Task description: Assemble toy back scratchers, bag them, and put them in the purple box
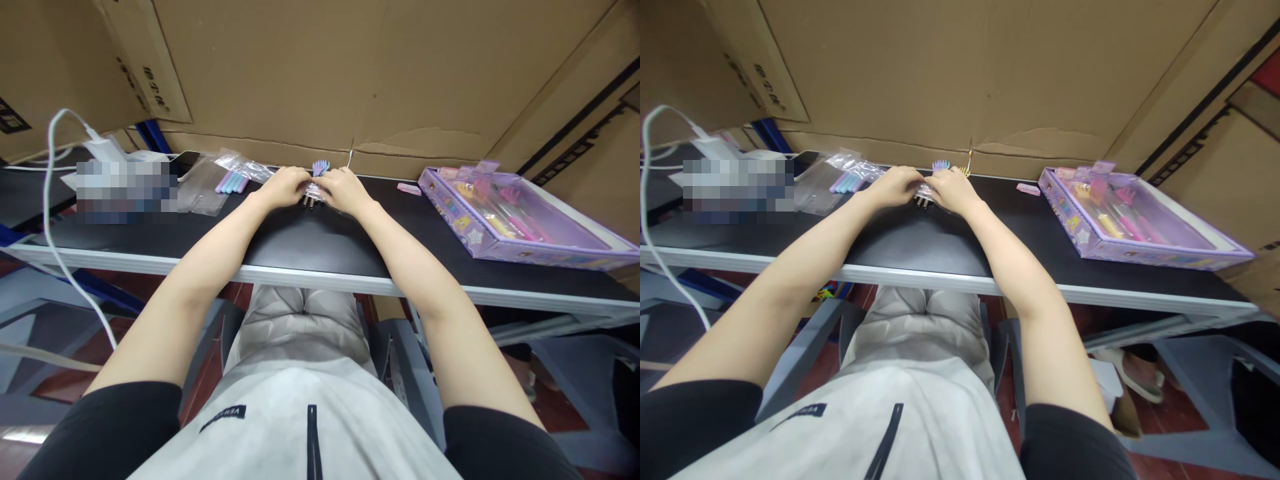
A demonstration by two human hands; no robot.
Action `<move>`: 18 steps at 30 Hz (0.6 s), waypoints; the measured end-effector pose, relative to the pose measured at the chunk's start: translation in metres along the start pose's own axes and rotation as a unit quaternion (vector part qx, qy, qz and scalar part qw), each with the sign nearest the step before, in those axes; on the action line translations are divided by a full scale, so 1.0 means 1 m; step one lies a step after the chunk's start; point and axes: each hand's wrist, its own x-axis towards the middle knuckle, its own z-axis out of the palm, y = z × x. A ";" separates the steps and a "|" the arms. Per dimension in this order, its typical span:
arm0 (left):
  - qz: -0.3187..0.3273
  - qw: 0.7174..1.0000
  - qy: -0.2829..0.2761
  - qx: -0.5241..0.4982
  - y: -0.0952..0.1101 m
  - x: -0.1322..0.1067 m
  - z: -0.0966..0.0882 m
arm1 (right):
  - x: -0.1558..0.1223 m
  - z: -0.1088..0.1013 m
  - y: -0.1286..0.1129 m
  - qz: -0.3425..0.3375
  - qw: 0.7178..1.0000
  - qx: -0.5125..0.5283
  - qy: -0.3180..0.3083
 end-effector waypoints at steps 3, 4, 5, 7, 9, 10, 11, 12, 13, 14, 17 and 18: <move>0.012 1.000 -0.010 -0.010 0.003 -0.001 -0.002 | 0.001 -0.003 -0.003 0.011 1.000 -0.013 -0.005; 0.009 1.000 -0.015 -0.008 0.005 -0.001 -0.004 | 0.001 -0.005 -0.004 0.019 1.000 -0.014 -0.007; 0.002 1.000 -0.020 -0.004 0.007 -0.002 -0.006 | 0.001 -0.007 -0.005 0.028 0.999 -0.015 -0.008; -0.016 0.999 -0.027 0.012 0.011 -0.002 -0.009 | 0.000 -0.012 -0.008 0.047 0.999 -0.015 -0.013; -0.036 0.998 -0.032 0.030 0.013 -0.003 -0.011 | -0.001 -0.017 -0.011 0.058 0.998 -0.015 -0.020; -0.046 0.998 -0.035 0.039 0.014 -0.002 -0.012 | -0.001 -0.019 -0.012 0.060 0.998 -0.016 -0.024; -0.055 0.997 -0.038 0.048 0.015 -0.002 -0.013 | -0.001 -0.020 -0.014 0.060 0.998 -0.016 -0.028; -0.065 0.995 -0.043 0.057 0.016 -0.002 -0.014 | -0.001 -0.022 -0.015 0.060 0.998 -0.017 -0.033; -0.072 0.994 -0.047 0.064 0.016 -0.002 -0.014 | -0.001 -0.022 -0.015 0.060 0.997 -0.016 -0.038; -0.078 0.993 -0.052 0.070 0.017 -0.001 -0.015 | -0.001 -0.023 -0.015 0.059 0.997 -0.013 -0.043; -0.088 0.991 -0.061 0.075 0.018 -0.002 -0.017 | -0.001 -0.024 -0.013 0.064 0.997 0.006 -0.051; -0.089 0.991 -0.061 0.077 0.017 -0.002 -0.017 | -0.001 -0.023 -0.011 0.072 0.996 0.012 -0.052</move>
